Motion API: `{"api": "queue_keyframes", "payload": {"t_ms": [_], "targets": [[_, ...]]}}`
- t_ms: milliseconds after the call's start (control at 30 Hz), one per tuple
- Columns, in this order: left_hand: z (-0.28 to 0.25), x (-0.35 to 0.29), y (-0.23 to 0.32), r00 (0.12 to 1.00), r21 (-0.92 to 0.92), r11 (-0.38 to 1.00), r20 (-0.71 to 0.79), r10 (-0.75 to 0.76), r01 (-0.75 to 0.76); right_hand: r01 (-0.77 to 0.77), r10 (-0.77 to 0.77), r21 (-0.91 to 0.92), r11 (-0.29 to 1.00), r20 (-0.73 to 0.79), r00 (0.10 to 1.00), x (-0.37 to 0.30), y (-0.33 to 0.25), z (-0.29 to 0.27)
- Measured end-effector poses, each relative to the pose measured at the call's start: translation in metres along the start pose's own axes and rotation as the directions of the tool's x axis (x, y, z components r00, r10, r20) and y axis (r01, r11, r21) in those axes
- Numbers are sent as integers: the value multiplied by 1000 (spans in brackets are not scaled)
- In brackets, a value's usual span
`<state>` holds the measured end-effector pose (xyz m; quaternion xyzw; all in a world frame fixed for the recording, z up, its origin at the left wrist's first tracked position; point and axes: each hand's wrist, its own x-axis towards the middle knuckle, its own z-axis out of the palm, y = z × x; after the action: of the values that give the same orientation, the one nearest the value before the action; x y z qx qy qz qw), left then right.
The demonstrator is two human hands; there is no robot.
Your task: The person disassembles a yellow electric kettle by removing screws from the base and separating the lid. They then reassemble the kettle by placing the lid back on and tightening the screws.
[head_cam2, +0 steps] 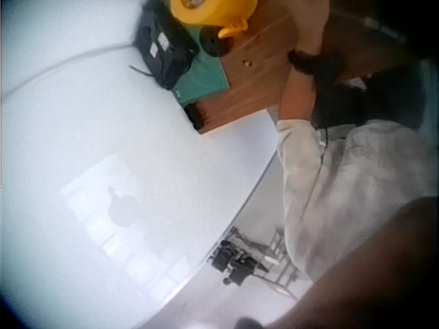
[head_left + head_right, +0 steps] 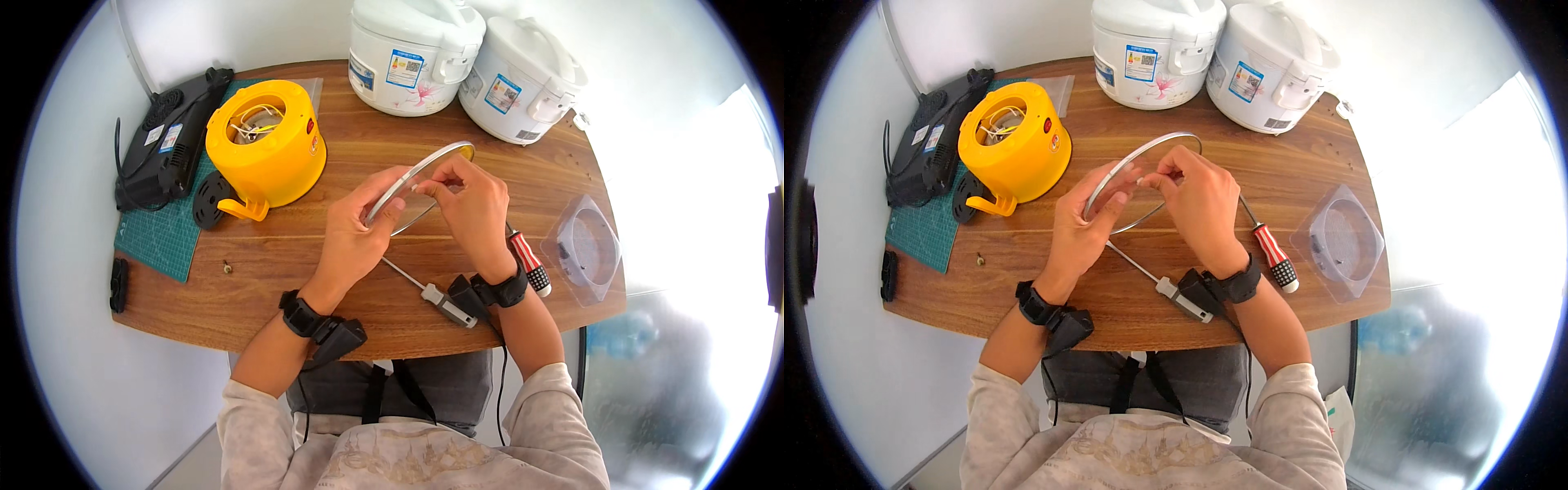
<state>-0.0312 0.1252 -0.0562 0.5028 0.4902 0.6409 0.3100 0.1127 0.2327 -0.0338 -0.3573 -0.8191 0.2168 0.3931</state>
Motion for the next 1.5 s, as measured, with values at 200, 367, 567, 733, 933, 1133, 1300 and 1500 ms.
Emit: {"api": "queue_keyframes", "payload": {"t_ms": [200,367,567,733,933,1133,1300,1500], "targets": [[3,-3,7,1000,52,999,-22,-4,5,-182,168,203,962,82,982,2,-1,-1],[4,-2,7,997,-19,1000,-82,5,-6,-202,197,163,966,48,979,2,-4,2],[-5,5,3,992,-190,980,-103,-78,57,-63,63,33,997,21,998,3,-8,1],[-12,13,-4,955,-423,887,-134,-265,187,49,-49,171,984,-3,999,5,-7,-4],[-18,16,4,905,-547,805,-185,-382,228,-13,51,205,979,-182,982,14,-12,-40],[-18,14,-1,938,-571,794,-113,-328,209,-245,155,226,943,353,923,-4,-33,-64],[-20,11,6,951,-485,821,92,-294,300,-312,235,216,925,320,918,-17,-49,-86],[-27,9,3,915,-578,716,161,-370,391,-328,277,289,899,204,939,-36,-43,-105]]}}
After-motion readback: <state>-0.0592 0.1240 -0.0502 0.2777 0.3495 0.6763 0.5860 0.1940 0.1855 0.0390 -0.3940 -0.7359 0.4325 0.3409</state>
